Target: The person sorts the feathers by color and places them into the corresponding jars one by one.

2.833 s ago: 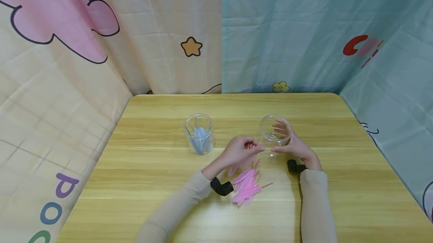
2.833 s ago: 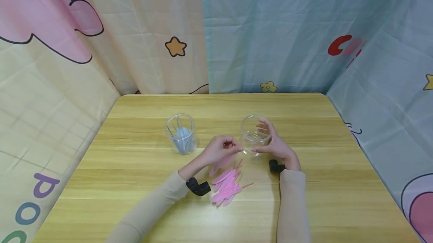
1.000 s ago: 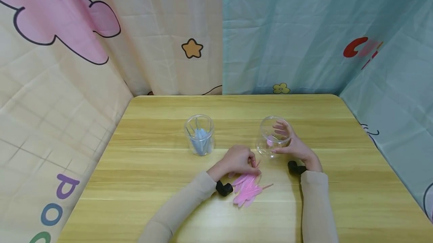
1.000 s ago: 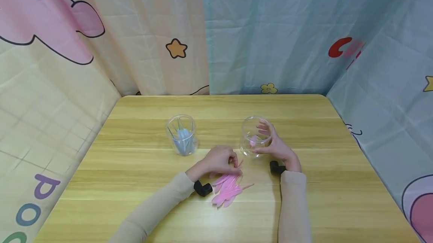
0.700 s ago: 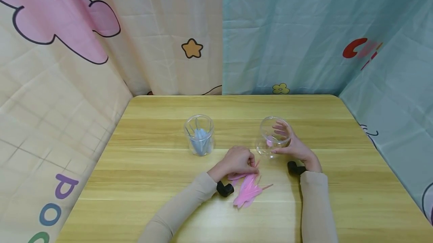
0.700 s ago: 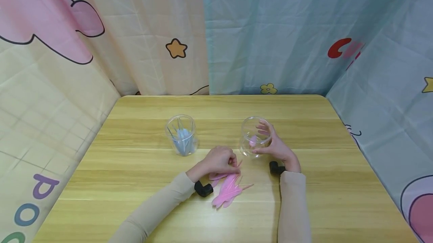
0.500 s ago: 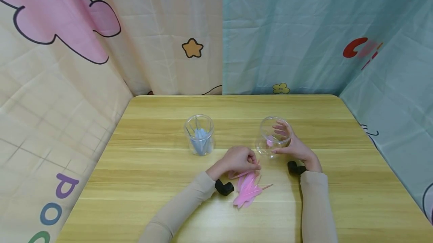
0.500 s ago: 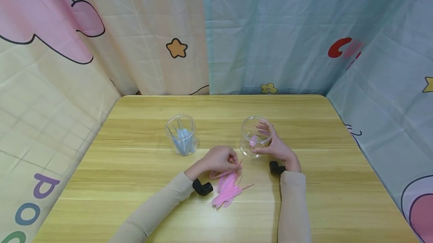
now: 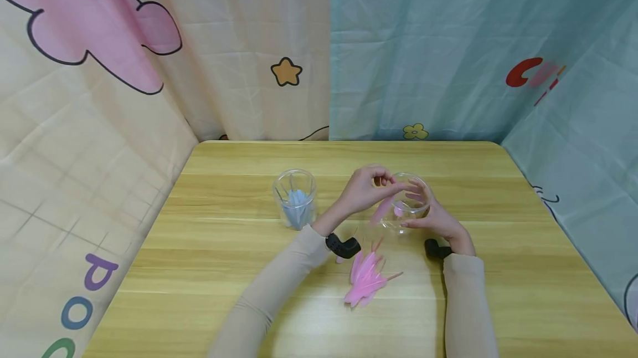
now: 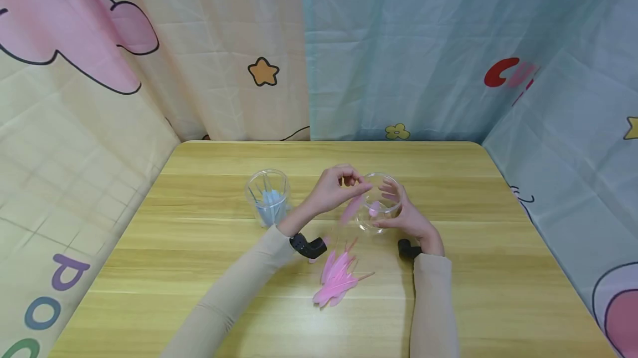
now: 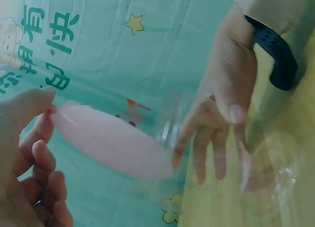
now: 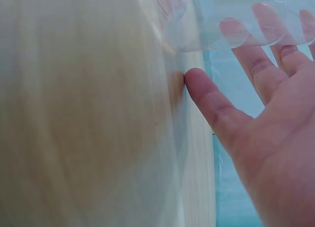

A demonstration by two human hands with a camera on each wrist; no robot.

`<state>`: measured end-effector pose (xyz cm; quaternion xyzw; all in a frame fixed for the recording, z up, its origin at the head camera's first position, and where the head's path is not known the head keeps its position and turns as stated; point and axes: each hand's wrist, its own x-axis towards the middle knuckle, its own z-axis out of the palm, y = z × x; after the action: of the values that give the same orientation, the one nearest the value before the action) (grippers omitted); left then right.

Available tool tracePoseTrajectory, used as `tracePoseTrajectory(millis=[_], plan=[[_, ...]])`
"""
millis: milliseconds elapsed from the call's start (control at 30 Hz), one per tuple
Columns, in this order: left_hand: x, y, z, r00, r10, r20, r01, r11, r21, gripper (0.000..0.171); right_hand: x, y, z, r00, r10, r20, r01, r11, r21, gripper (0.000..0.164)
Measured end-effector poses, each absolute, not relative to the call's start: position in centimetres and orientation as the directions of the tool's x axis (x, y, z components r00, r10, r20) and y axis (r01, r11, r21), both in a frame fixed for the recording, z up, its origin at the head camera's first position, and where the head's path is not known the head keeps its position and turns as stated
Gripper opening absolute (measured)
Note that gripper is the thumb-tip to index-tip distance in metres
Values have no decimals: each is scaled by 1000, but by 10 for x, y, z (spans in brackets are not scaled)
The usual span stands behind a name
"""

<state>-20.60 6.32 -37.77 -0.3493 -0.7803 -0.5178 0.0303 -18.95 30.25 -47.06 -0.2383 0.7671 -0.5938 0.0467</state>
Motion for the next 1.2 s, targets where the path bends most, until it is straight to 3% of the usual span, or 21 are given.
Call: tracePoseTrajectory(millis=[267, 433, 900, 1200], plan=[[-222, 94, -366, -742, 340, 578, 643, 116, 757, 13, -186, 301, -467, -910, -393, 135, -239, 230, -943, 102], [-225, 105, -370, -718, 305, 626, 680, 116, 724, 13, -178, 294, -451, -911, -395, 119, -224, 231, -947, 100], [-215, 78, -402, -786, 328, 524, 605, 232, 762, 17, -191, 303, -472, -880, -417, 228, -319, 165, -933, 104], [-206, 47, -425, -860, 380, 339, 490, 431, 758, 21, -191, 302, -472, -885, -409, 222, -314, 173, -934, 104]])
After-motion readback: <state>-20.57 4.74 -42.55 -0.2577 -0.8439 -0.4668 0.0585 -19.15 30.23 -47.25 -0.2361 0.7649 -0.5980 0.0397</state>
